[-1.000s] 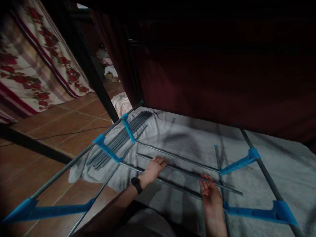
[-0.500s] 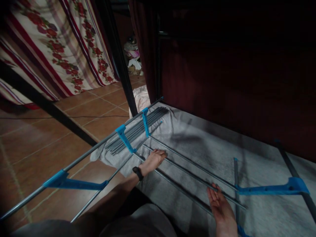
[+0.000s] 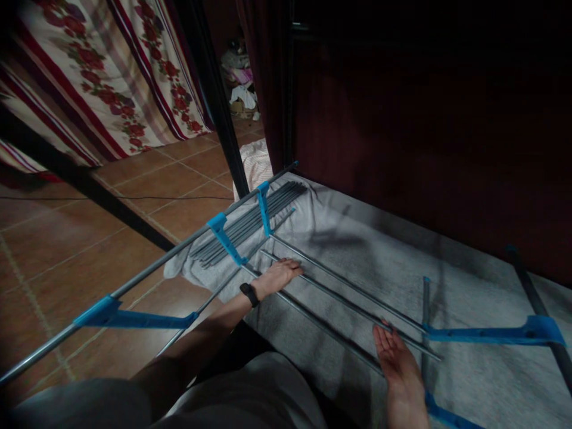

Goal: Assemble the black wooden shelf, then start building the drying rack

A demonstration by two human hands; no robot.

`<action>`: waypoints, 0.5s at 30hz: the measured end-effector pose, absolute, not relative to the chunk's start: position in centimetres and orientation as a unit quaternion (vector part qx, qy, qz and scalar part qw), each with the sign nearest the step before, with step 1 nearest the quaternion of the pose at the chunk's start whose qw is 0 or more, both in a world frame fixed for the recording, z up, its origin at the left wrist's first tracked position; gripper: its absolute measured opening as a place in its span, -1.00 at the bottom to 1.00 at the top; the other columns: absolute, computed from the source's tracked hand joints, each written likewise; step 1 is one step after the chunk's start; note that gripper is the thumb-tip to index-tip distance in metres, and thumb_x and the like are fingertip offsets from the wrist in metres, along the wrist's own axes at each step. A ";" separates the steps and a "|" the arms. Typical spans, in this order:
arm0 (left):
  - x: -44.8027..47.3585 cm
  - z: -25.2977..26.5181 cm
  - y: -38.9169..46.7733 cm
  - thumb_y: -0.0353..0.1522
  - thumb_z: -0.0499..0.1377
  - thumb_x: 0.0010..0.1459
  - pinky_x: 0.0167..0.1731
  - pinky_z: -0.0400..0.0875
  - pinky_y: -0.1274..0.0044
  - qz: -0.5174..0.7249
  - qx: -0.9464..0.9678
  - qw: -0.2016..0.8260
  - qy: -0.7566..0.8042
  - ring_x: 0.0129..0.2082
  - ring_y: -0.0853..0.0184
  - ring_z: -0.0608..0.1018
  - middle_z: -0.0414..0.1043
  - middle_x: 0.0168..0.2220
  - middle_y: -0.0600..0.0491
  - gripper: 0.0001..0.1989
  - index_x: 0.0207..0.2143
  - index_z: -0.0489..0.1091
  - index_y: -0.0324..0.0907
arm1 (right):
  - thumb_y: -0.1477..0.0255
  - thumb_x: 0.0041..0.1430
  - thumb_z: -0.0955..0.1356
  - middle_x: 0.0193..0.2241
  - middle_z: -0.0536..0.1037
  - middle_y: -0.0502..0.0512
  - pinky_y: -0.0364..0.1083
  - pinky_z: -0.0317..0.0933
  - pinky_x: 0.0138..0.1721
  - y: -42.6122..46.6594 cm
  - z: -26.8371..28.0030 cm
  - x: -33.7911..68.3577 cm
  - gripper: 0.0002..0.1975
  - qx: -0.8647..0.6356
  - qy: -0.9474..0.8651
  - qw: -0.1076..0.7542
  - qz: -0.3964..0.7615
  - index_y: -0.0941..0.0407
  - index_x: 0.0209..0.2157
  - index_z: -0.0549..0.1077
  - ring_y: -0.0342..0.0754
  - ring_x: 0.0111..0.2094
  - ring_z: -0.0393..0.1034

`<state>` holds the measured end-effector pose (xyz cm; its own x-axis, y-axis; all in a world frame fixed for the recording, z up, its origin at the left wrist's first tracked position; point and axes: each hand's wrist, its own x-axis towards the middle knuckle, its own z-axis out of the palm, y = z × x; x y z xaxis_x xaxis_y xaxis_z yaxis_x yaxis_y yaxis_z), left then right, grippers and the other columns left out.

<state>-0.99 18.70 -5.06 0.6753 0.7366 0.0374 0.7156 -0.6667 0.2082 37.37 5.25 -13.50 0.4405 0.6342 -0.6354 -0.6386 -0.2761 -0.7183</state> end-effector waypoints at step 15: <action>0.2 -5.7 19.4 -0.50 -0.03 0.32 0.09 0.26 0.34 0.021 0.924 0.018 0.382 0.03 0.26 0.43 0.41 0.03 -0.01 -0.65 0.05 0.36 -0.03 | 0.44 0.02 0.41 -0.16 0.59 0.13 0.13 0.21 0.22 5.6 -12.2 36.1 -0.92 -0.563 -0.012 0.623 0.543 0.08 -0.36 0.50 0.04 0.10 0.40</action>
<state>0.18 19.42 -5.68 0.7080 0.7058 0.0258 0.7042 -0.7082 0.0499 36.08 5.57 -12.16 0.4095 0.6903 -0.5966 -0.6634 -0.2236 -0.7141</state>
